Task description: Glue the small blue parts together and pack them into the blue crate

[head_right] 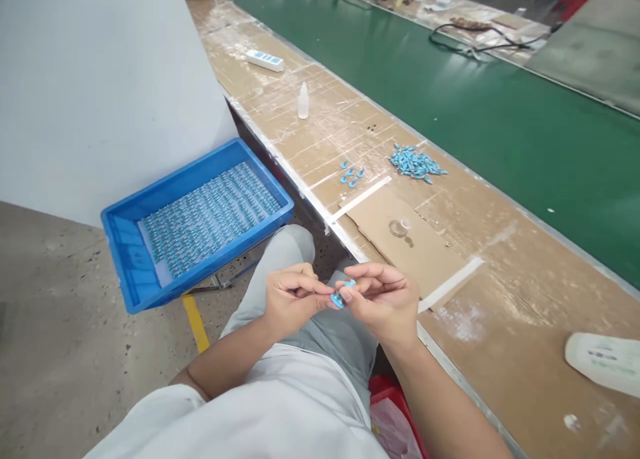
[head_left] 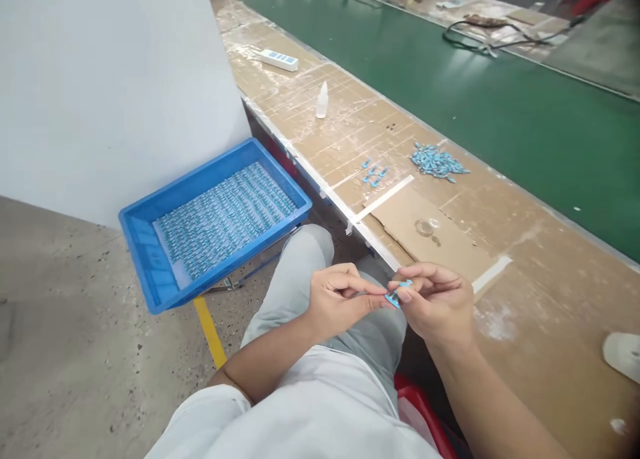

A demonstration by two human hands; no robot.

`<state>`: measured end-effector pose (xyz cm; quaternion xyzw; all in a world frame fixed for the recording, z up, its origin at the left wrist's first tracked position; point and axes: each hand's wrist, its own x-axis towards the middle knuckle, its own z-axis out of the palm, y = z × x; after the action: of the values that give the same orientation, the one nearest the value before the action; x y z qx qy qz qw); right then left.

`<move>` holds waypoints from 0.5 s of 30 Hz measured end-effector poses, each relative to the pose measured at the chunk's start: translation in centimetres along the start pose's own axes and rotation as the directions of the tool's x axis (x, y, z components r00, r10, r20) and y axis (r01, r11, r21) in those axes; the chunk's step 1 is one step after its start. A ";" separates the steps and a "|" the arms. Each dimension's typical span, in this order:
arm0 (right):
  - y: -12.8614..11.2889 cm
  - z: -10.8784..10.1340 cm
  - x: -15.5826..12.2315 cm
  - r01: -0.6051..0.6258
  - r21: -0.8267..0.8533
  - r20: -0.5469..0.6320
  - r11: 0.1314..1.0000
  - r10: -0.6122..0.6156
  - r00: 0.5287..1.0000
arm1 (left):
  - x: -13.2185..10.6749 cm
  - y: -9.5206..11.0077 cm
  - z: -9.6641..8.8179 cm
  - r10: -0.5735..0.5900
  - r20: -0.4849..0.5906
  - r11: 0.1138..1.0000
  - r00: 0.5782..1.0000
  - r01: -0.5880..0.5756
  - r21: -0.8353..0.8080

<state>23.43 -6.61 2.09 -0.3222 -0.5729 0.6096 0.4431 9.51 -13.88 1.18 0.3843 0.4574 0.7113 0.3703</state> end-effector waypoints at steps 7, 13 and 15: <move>0.1 2.6 1.1 -0.020 -0.025 0.011 0.999 0.020 1.000 | 0.6 1.1 -1.7 -0.005 -0.067 0.999 0.998 0.002 -0.040; -0.3 4.1 1.9 0.019 -0.057 0.008 0.998 -0.019 1.000 | 1.6 1.5 -3.3 -0.006 -0.024 0.997 1.000 0.004 -0.074; -0.3 4.5 2.3 0.042 -0.053 0.020 0.998 -0.041 0.999 | 2.0 1.6 -3.8 -0.001 -0.011 0.997 1.000 0.000 -0.082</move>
<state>18.56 -6.41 3.23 -0.3162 -0.5996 0.5878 0.4415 4.96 -13.99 1.96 0.3649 0.4299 0.7315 0.3833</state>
